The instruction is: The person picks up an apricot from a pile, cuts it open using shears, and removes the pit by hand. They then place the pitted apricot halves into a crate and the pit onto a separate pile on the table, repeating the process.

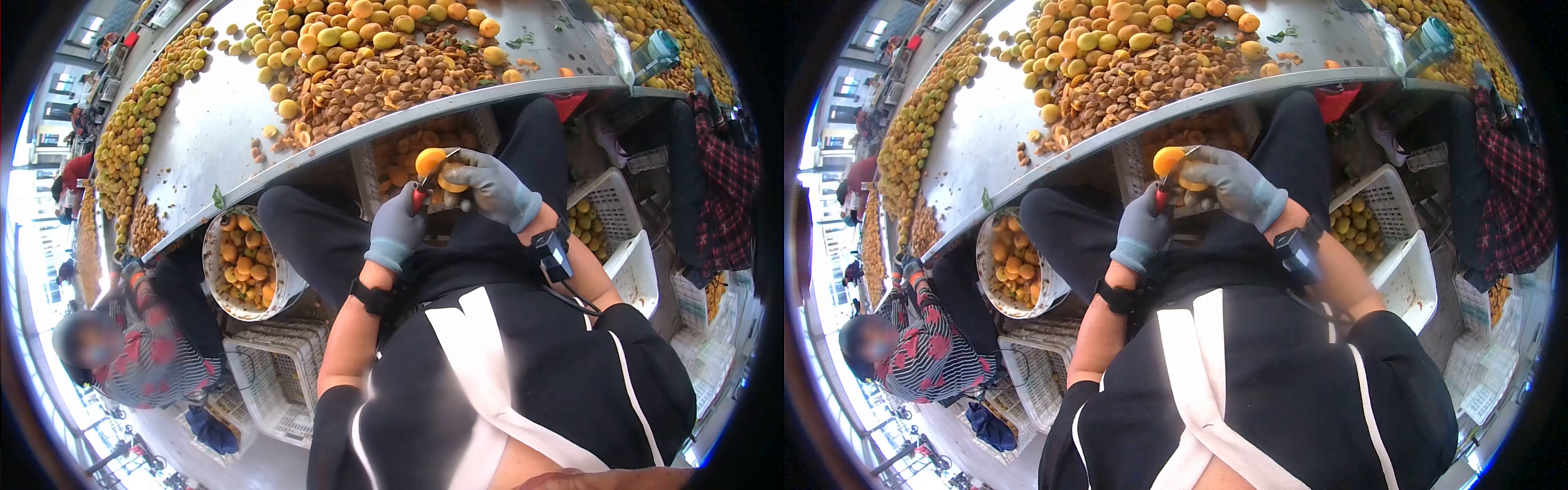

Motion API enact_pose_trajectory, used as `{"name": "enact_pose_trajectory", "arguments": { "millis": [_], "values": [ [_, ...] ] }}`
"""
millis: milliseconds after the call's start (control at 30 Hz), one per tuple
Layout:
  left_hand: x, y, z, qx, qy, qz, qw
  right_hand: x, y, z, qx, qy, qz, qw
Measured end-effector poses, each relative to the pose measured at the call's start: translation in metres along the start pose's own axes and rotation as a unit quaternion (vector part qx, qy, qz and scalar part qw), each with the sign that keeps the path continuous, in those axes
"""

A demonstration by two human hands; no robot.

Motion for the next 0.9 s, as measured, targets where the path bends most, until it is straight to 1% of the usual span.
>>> {"name": "enact_pose_trajectory", "arguments": {
  "millis": [33,67,133,167,200,233,267,300,333,367,433,500,567,667,733,767,833,900],
  "values": [
    [0.001,0.008,-0.003,0.0,0.0,0.0,1.0,0.0,-0.003,-0.002,-0.025,0.024,-0.026,0.999],
    [0.003,0.017,-0.01,-0.025,0.006,-0.007,1.0,0.001,-0.004,0.002,-0.025,0.024,-0.028,0.999],
    [0.006,0.023,-0.013,-0.052,0.011,-0.015,0.998,0.005,-0.007,-0.01,0.099,0.116,-0.02,0.988],
    [0.007,0.036,-0.018,-0.104,0.021,0.033,0.994,0.007,-0.011,-0.01,0.098,0.115,-0.02,0.988],
    [0.007,0.04,-0.02,-0.156,0.032,0.081,0.984,0.011,-0.015,0.001,0.12,0.051,-0.01,0.991],
    [0.007,0.036,-0.017,-0.157,0.034,0.08,0.984,0.013,-0.019,0.014,0.143,-0.013,0.001,0.99],
    [0.005,0.037,-0.015,-0.216,0.031,0.111,0.97,0.013,-0.022,0.022,0.174,-0.032,0.008,0.984],
    [0.002,0.039,-0.013,-0.274,0.029,0.142,0.951,0.011,-0.022,0.024,0.175,-0.034,0.007,0.984],
    [0.001,0.044,-0.016,-0.319,0.031,0.147,0.936,0.009,-0.02,0.021,0.201,-0.016,-0.001,0.98],
    [0.001,0.044,-0.016,-0.319,0.032,0.148,0.936,0.009,-0.019,0.018,0.225,0.004,-0.008,0.974],
    [0.0,0.046,-0.018,-0.377,0.034,0.166,0.91,0.012,-0.02,0.022,0.234,-0.012,0.004,0.972],
    [0.001,0.041,-0.017,-0.379,0.033,0.165,0.91,0.015,-0.019,0.025,0.242,-0.027,0.015,0.97],
    [0.001,0.04,-0.016,-0.381,0.033,0.164,0.909,0.018,-0.014,0.032,0.241,-0.051,0.047,0.968],
    [0.0,0.043,-0.02,-0.408,0.047,0.173,0.895,0.019,-0.015,0.033,0.271,-0.079,0.018,0.959],
    [-0.003,0.042,-0.022,-0.433,0.064,0.193,0.878,0.018,-0.02,0.043,0.277,-0.075,0.018,0.958],
    [-0.002,0.043,-0.023,-0.434,0.066,0.192,0.878,0.018,-0.022,0.047,0.284,-0.07,0.019,0.956],
    [0.001,0.042,-0.022,-0.418,0.057,0.163,0.892,0.019,-0.024,0.047,0.297,-0.055,0.014,0.953],
    [0.0,0.042,-0.024,-0.419,0.061,0.159,0.892,0.021,-0.027,0.047,0.311,-0.04,0.01,0.95]
  ]
}}
Point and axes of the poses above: each hand's wrist, its own x-axis towards the middle knuckle, its own z-axis out of the back of the hand, y = z × x, the point moved 10 cm from there along x, towards the middle knuckle
